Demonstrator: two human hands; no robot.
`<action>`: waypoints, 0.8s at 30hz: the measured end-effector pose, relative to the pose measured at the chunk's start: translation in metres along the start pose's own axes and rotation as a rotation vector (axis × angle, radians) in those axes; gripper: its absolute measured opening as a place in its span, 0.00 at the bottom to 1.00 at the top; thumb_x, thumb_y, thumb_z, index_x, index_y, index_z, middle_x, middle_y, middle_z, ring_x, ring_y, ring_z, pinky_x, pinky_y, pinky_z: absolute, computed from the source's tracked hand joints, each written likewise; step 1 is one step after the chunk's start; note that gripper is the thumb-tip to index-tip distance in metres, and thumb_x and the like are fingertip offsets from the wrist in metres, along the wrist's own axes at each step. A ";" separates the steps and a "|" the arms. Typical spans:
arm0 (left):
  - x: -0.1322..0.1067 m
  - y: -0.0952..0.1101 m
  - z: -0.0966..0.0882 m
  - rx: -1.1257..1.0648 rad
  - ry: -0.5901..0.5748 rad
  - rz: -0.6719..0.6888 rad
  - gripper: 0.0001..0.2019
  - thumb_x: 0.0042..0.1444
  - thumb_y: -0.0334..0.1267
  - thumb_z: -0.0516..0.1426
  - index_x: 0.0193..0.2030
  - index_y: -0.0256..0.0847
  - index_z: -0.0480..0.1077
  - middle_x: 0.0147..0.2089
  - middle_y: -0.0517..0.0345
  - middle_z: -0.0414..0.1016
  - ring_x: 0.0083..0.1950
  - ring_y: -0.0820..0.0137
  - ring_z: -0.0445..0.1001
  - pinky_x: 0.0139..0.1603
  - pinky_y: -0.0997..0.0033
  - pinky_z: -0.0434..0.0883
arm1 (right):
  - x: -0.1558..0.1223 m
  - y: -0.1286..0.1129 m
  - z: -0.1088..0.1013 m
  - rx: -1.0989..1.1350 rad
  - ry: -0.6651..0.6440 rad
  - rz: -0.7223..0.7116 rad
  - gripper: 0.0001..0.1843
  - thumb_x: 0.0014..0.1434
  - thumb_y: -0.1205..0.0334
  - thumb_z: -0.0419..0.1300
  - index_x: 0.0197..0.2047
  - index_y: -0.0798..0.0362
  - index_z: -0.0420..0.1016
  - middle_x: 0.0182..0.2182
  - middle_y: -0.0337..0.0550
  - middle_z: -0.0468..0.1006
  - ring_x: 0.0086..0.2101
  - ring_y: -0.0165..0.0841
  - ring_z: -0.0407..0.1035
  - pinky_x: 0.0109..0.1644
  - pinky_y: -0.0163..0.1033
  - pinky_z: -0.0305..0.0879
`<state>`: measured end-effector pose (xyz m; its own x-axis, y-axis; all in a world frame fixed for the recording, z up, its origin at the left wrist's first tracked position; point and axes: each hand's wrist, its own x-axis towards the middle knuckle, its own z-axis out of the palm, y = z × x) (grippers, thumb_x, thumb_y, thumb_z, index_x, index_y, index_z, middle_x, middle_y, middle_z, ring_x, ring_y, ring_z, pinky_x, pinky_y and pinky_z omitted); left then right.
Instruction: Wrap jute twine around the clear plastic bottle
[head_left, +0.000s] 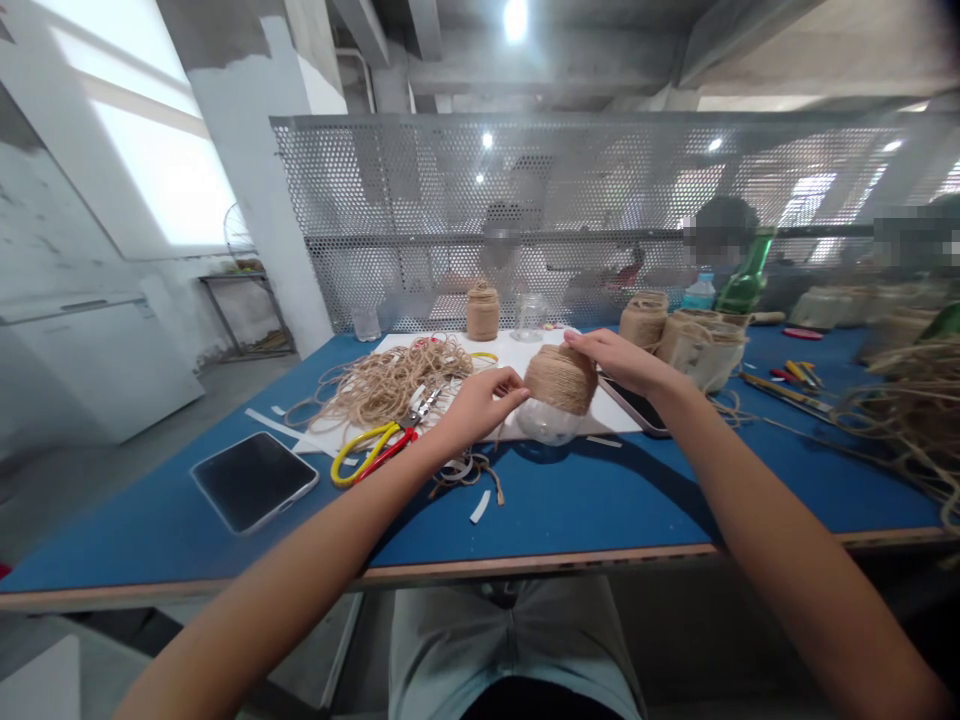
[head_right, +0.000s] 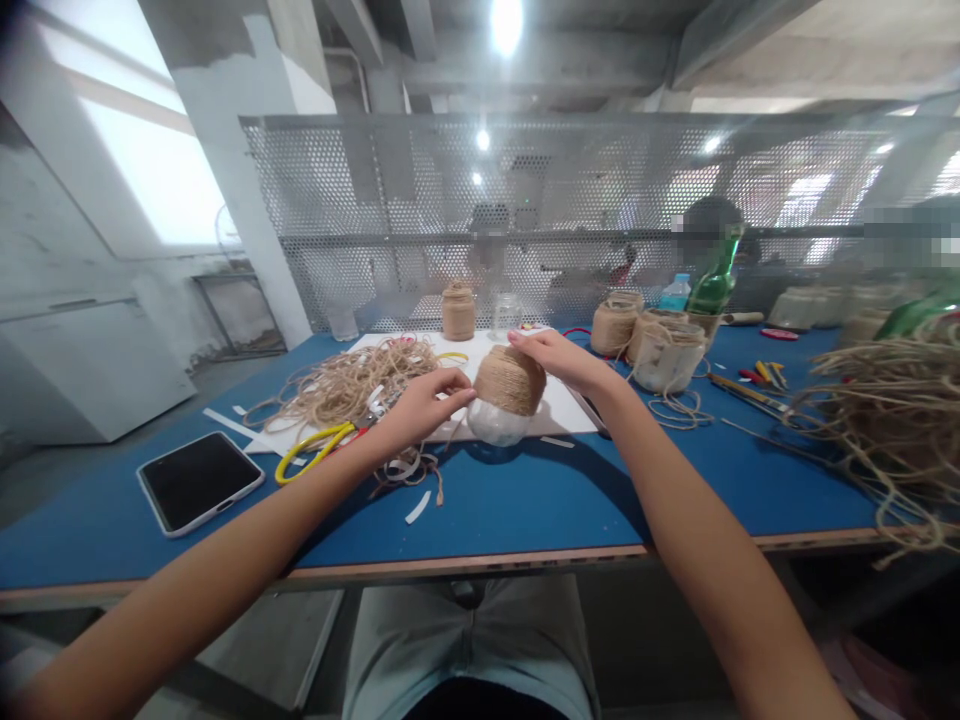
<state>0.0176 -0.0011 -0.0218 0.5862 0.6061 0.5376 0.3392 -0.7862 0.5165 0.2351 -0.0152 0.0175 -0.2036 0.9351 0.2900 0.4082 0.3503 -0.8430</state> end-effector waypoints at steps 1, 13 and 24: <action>0.000 0.003 0.001 0.014 0.009 0.013 0.08 0.56 0.39 0.52 0.30 0.38 0.67 0.32 0.59 0.71 0.35 0.72 0.68 0.38 0.73 0.65 | 0.000 -0.001 0.002 -0.028 0.015 -0.007 0.24 0.54 0.43 0.52 0.25 0.56 0.72 0.29 0.43 0.71 0.30 0.32 0.60 0.36 0.38 0.54; -0.001 0.011 0.001 -0.045 -0.028 -0.006 0.08 0.56 0.38 0.51 0.31 0.37 0.67 0.32 0.59 0.71 0.34 0.72 0.68 0.38 0.73 0.65 | -0.002 -0.003 -0.004 -0.197 -0.041 -0.100 0.19 0.56 0.49 0.52 0.23 0.55 0.69 0.21 0.37 0.63 0.25 0.28 0.55 0.29 0.36 0.49; 0.002 0.003 0.004 0.008 -0.039 -0.020 0.08 0.56 0.37 0.50 0.30 0.37 0.66 0.30 0.59 0.70 0.33 0.72 0.67 0.35 0.73 0.64 | -0.005 -0.008 -0.010 -0.221 -0.121 -0.122 0.18 0.58 0.49 0.50 0.26 0.54 0.68 0.22 0.36 0.60 0.24 0.27 0.52 0.28 0.35 0.48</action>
<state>0.0223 -0.0025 -0.0219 0.6078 0.6163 0.5008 0.3565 -0.7753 0.5214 0.2414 -0.0226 0.0274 -0.3623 0.8769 0.3160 0.5555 0.4754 -0.6822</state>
